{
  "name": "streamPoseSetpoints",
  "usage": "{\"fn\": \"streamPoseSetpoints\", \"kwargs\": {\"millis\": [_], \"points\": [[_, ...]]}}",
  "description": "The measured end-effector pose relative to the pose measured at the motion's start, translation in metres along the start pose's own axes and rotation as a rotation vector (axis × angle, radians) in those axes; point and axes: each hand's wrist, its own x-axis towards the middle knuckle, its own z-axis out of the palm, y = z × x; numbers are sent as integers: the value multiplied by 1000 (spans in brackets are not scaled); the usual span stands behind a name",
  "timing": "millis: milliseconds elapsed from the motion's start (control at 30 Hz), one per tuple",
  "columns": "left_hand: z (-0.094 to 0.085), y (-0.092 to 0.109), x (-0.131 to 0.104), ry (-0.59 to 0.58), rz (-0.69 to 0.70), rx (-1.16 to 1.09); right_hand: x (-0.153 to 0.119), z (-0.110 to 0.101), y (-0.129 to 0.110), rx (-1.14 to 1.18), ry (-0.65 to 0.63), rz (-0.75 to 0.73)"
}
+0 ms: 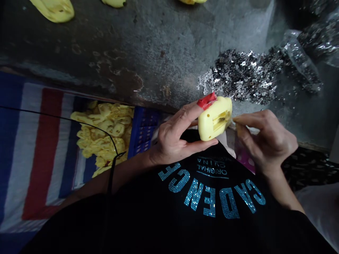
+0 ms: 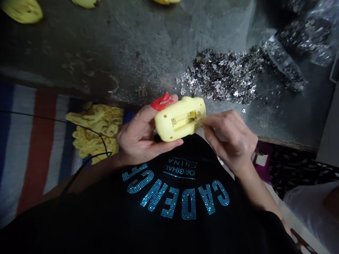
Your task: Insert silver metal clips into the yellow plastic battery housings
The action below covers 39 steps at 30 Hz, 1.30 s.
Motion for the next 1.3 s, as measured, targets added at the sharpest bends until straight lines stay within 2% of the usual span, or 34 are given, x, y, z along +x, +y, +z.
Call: {"fn": "streamPoseSetpoints", "kwargs": {"millis": [67, 133, 233, 300, 467, 567, 633, 733, 800, 867, 1033, 1133, 1300], "points": [[-2, 1, 1, 4, 19, 24, 0, 4, 12, 154, 18, 185], [-4, 2, 4, -14, 69, 114, 3, 10, 23, 358, -59, 331], [-5, 2, 9, -28, 206, 225, 11, 18, 32, 581, -186, 408], [-5, 1, 11, -44, 266, 223, 17, 21, 34, 606, -191, 419], [-2, -4, 11, -160, 210, 204, 23, 29, 36, 615, -153, 385], [-1, -3, 14, -141, 258, 214, 21, 30, 38, 600, -107, 380], [0, -2, 17, -127, 248, 94, 18, 28, 39, 579, -64, 375], [2, -1, 20, -172, 49, -202, 13, 23, 40, 529, -14, 355], [5, -2, 21, -207, -72, -286, 9, 21, 40, 464, -5, 331], [8, -3, 23, -264, -122, -211, 5, 22, 40, 376, -15, 289], [14, 2, 30, -382, -85, 9, -3, 22, 36, 207, -9, 170], [16, 6, 31, -398, -64, 1, -5, 18, 32, 156, 21, 112], [14, 6, 28, -339, -82, -79, 0, 14, 22, 99, 39, 64]]}}
